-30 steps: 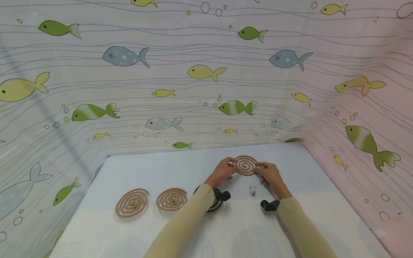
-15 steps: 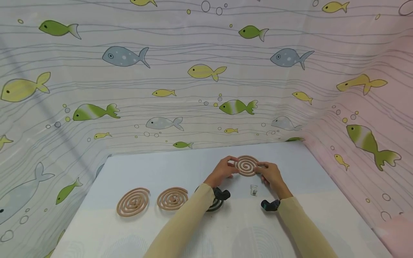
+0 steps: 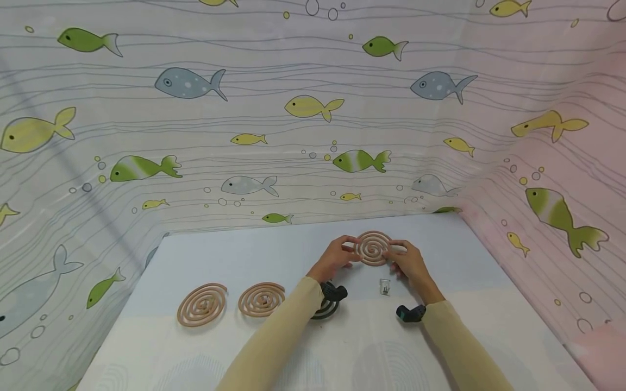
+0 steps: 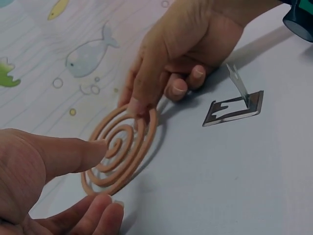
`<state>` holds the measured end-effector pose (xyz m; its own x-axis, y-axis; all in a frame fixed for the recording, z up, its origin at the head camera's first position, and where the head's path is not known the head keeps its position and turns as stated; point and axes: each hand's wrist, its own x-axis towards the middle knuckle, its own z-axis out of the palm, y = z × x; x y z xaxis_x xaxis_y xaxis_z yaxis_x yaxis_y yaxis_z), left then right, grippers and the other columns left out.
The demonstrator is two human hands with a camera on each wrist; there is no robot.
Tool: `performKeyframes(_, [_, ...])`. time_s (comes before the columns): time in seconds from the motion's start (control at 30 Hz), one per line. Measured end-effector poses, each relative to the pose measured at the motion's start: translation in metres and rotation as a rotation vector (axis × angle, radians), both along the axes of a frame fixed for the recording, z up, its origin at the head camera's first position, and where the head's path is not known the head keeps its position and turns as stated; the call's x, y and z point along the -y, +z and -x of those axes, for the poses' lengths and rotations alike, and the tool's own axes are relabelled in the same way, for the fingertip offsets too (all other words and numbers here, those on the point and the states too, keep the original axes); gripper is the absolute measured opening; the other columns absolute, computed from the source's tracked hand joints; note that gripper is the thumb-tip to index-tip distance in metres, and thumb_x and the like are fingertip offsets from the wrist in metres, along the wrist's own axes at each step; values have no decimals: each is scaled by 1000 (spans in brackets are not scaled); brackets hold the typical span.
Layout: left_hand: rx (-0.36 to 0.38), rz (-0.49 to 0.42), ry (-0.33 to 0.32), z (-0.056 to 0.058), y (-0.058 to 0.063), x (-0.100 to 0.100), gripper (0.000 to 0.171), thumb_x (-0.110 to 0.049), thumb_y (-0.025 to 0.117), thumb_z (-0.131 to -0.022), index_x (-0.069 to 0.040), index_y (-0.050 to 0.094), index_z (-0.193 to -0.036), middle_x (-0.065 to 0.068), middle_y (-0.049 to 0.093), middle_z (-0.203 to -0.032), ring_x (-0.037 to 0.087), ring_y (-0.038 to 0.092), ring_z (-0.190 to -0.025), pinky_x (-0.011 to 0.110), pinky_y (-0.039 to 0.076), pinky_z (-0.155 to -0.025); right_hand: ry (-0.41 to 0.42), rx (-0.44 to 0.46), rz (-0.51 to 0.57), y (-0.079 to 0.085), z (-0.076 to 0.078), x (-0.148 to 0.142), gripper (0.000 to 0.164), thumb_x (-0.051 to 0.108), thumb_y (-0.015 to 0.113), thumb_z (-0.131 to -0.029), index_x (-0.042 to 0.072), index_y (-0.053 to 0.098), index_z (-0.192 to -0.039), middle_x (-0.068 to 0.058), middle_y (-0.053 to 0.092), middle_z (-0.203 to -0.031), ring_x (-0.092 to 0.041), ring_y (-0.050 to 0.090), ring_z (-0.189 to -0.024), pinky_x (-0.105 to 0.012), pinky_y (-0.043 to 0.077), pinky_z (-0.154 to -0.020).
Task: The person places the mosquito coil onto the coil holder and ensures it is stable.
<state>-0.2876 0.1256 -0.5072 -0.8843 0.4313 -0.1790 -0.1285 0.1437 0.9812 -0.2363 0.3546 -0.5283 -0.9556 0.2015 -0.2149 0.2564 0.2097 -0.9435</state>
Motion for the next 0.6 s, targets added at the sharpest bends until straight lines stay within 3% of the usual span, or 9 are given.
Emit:
performKeyframes(0.1, [11, 13, -2, 0, 1, 0, 47, -3, 79, -89, -9, 65, -133, 18, 64, -123, 19, 63, -88, 35, 53, -75, 2, -8, 14, -2, 1, 0, 67, 28, 74, -98, 9, 41, -152, -2, 72, -79, -10, 54, -52, -26, 46, -47])
performKeyframes(0.27, [17, 7, -3, -1, 2, 1, 47, -4, 79, -89, -9, 64, -133, 18, 64, -124, 19, 63, -90, 35, 53, -77, -13, -34, 46, -3, 1, 0, 68, 27, 74, -98, 13, 39, -154, -1, 74, -83, -9, 53, -52, -25, 45, -47])
performKeyframes(0.6, [16, -9, 3, 3, -2, 1, 42, -2, 80, -88, -14, 69, -127, 8, 64, -110, 21, 61, -90, 39, 56, -77, -13, -55, 78, -1, -4, -1, 66, 27, 73, -99, 14, 40, -154, -2, 74, -91, -7, 50, -56, -23, 46, -51])
